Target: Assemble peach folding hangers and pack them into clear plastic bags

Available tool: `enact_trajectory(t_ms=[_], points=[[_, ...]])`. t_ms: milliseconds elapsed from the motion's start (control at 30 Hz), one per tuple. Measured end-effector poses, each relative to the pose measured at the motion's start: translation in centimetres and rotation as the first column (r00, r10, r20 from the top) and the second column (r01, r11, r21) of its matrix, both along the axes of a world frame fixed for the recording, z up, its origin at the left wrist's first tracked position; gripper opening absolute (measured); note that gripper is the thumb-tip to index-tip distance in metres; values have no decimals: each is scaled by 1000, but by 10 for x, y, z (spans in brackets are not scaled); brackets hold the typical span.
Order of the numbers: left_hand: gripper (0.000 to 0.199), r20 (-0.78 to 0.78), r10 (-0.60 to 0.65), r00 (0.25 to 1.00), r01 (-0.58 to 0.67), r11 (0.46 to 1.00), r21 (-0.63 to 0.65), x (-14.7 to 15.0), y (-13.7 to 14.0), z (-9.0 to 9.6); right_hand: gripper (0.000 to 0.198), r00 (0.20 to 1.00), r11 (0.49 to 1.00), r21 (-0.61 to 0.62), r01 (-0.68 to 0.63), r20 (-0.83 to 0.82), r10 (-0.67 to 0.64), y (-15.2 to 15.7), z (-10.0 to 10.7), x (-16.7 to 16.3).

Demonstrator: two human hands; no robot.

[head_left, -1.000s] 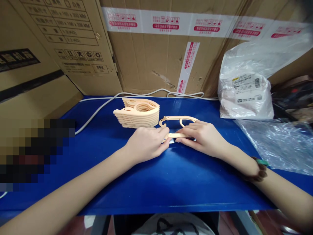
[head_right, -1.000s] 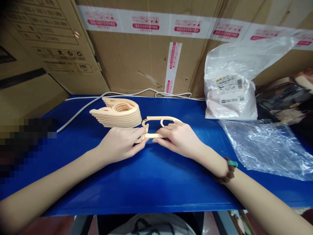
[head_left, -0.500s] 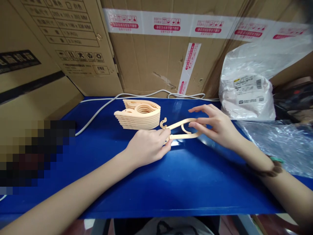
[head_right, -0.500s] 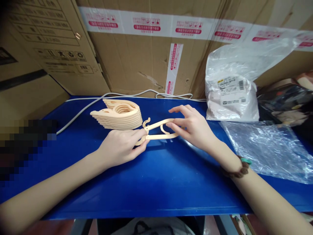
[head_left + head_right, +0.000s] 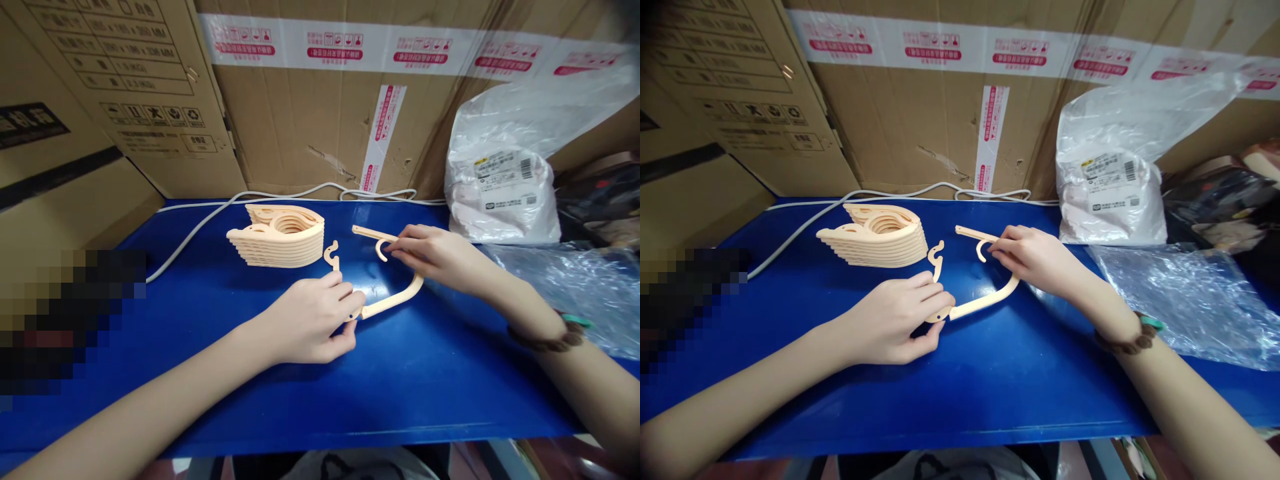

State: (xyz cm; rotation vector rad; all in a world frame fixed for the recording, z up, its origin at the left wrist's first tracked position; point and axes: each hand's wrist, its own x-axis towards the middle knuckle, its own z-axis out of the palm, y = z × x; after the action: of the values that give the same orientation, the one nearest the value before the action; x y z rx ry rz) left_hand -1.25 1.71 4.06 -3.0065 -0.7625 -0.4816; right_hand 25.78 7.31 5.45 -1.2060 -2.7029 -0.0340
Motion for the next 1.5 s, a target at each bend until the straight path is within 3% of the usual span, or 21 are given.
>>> enact_trajectory(t_ms=[233,500,800,1033,1300,1500], points=[[17,38,-65,997,65,998,-11,1,3,0,37,998,997,-57,61,6,-61,1,-3,1],[19,111,-58,992,46,994,103,-1,8,-13,36,998,995,-78,59,41,-56,4,-3,4],[25,45,-44,998,43,999,23,-2,8,-10,35,995,995,-25,95,45,-94,2,-5,4],[19,93,-9,996,17,997,-76,0,7,-6,35,994,995,-52,87,74,-83,2,-3,3],[19,7,36,999,-37,995,91,-1,11,-12,33,995,992,-93,84,65,-79,1,-4,0],[21,-4,71,997,-67,960,273,1,13,-18,34,994,989,-126,77,91,-66,2,-5,0]])
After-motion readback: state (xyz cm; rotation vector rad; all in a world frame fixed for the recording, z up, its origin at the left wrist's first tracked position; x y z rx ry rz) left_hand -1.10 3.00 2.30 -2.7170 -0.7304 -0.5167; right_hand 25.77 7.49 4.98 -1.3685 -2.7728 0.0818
